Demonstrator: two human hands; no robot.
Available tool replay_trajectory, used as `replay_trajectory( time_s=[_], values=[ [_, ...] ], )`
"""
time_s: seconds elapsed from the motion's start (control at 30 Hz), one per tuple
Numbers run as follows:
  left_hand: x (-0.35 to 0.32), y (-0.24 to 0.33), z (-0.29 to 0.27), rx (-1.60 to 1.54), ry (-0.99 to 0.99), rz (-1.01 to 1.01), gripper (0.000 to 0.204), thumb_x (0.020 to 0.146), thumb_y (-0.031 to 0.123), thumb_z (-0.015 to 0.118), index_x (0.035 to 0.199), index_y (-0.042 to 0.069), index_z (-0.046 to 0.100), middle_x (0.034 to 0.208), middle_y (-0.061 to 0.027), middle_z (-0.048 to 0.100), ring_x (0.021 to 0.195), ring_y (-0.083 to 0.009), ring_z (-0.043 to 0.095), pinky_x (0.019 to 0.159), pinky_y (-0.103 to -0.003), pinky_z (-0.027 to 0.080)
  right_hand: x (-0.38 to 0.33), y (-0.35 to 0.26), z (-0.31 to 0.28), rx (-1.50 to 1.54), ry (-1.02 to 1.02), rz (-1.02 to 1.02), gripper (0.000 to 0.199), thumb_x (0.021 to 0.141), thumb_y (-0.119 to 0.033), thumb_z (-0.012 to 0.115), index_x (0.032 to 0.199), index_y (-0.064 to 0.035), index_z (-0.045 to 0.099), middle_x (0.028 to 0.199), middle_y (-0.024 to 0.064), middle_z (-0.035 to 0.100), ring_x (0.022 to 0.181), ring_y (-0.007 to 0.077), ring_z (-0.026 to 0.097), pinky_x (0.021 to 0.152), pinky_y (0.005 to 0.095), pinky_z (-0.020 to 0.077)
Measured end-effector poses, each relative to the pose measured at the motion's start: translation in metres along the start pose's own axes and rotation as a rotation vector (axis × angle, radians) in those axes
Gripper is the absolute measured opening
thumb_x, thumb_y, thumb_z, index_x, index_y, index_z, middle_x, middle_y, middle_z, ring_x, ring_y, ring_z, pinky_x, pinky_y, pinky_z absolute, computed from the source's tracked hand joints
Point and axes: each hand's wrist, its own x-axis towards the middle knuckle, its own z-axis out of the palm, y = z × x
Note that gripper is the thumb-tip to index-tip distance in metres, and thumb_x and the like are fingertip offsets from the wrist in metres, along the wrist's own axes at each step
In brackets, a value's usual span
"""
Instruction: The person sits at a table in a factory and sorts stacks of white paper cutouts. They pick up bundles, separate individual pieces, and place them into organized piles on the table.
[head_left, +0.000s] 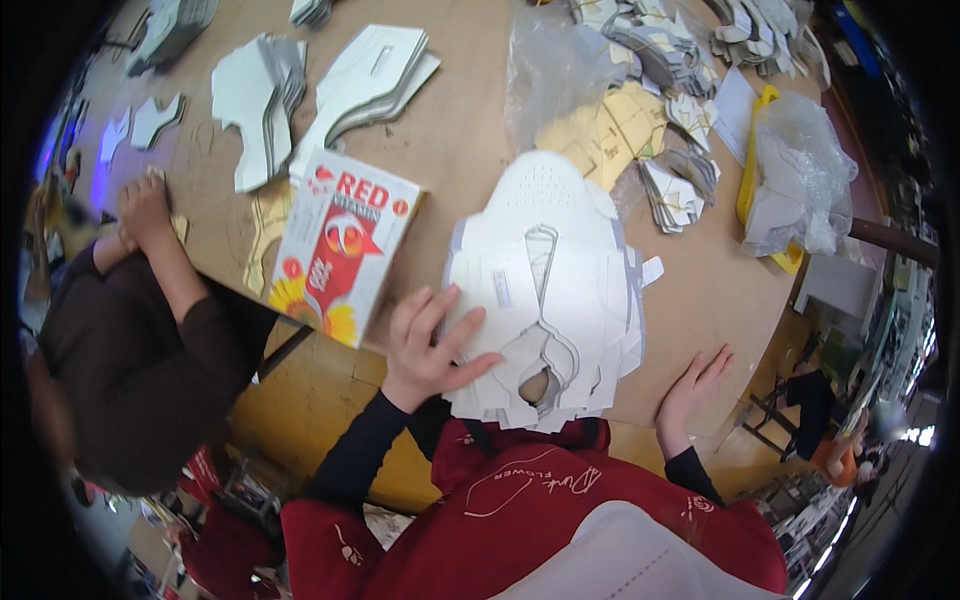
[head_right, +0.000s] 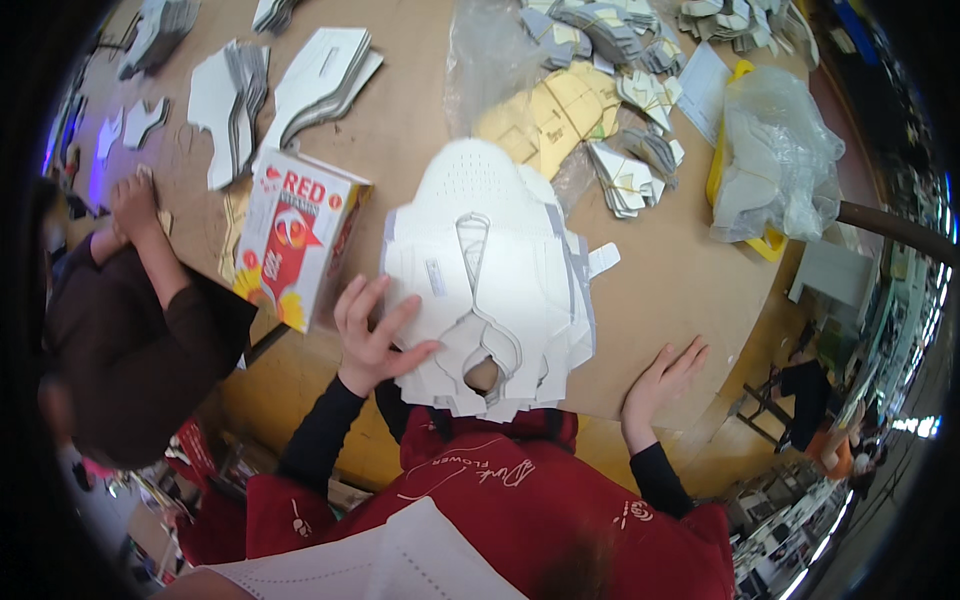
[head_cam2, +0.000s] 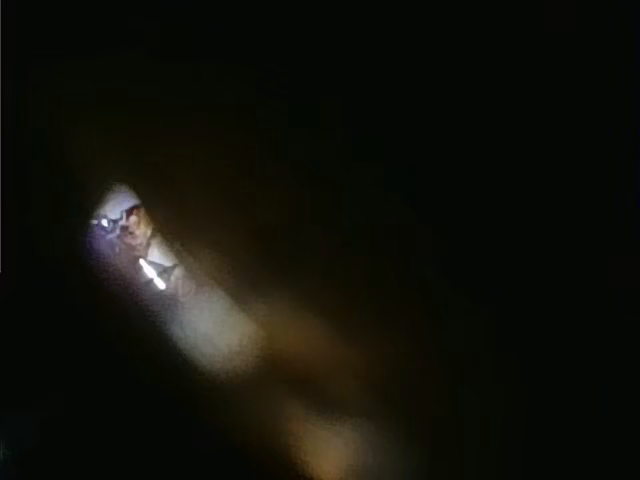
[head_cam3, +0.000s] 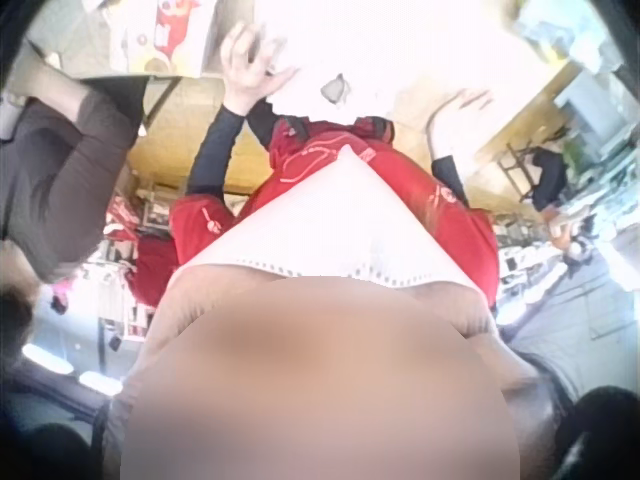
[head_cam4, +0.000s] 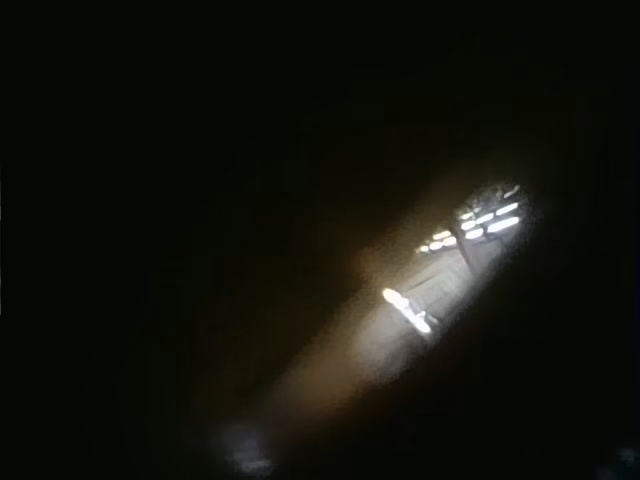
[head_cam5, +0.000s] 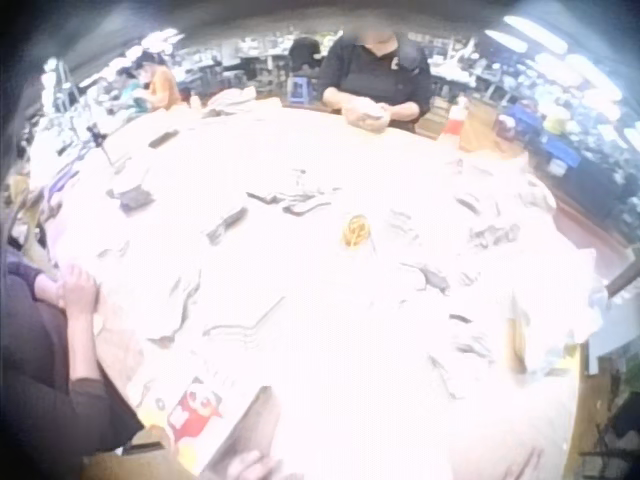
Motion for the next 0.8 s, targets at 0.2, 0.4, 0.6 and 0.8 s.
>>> replay_trajectory(
  time_s=[0.2,0.4,0.6,0.8],
  values=[
    [0.014,0.001,-0.007,-0.371,0.069,-0.158,0.068,0.078,0.034,0.077,0.136,0.009,0.050,0.140,-0.0189,0.044,0.124,-0.0380,0.047,0.102,-0.045,0.041,-0.008,0.001,-0.010,0.416,0.004,-0.154,0.047,0.095,-0.015,0.055,0.140,-0.0030,0.044,0.150,0.0159,0.037,0.138,0.0323,0.034,0.114,0.0445,0.0241],
    [0.020,0.003,-0.012,-0.507,-0.094,-0.303,0.075,0.086,0.023,0.068,0.146,0.001,0.030,0.141,-0.0228,0.043,0.130,-0.0357,0.044,0.108,-0.040,0.035,-0.013,0.007,-0.008,0.700,0.066,-0.103,0.042,0.090,-0.007,0.059,0.131,-0.0008,0.051,0.142,0.0146,0.047,0.135,0.0295,0.040,0.113,0.0412,0.0269],
    [-0.067,0.019,-0.001,-0.367,0.471,-0.373,0.008,0.089,-0.001,0.055,0.096,-0.003,0.056,0.087,-0.0130,0.056,0.079,-0.0289,0.055,0.075,-0.036,0.046,-0.009,-0.006,-0.008,0.981,0.049,0.019,0.028,0.094,-0.011,0.058,0.120,-0.0006,0.058,0.108,0.0066,0.060,0.096,0.0137,0.057,0.089,0.0290,0.0447],
    [-0.204,0.047,0.125,-0.675,0.151,-1.127,0.014,0.090,0.006,0.056,0.100,-0.003,0.060,0.094,-0.0169,0.062,0.090,-0.0238,0.061,0.080,-0.034,0.047,0.062,-0.129,0.014,1.286,-0.279,-0.332,0.022,0.095,-0.017,0.059,0.110,-0.0014,0.062,0.089,0.0016,0.059,0.082,0.0084,0.054,0.071,0.0230,0.0447]
  ],
)
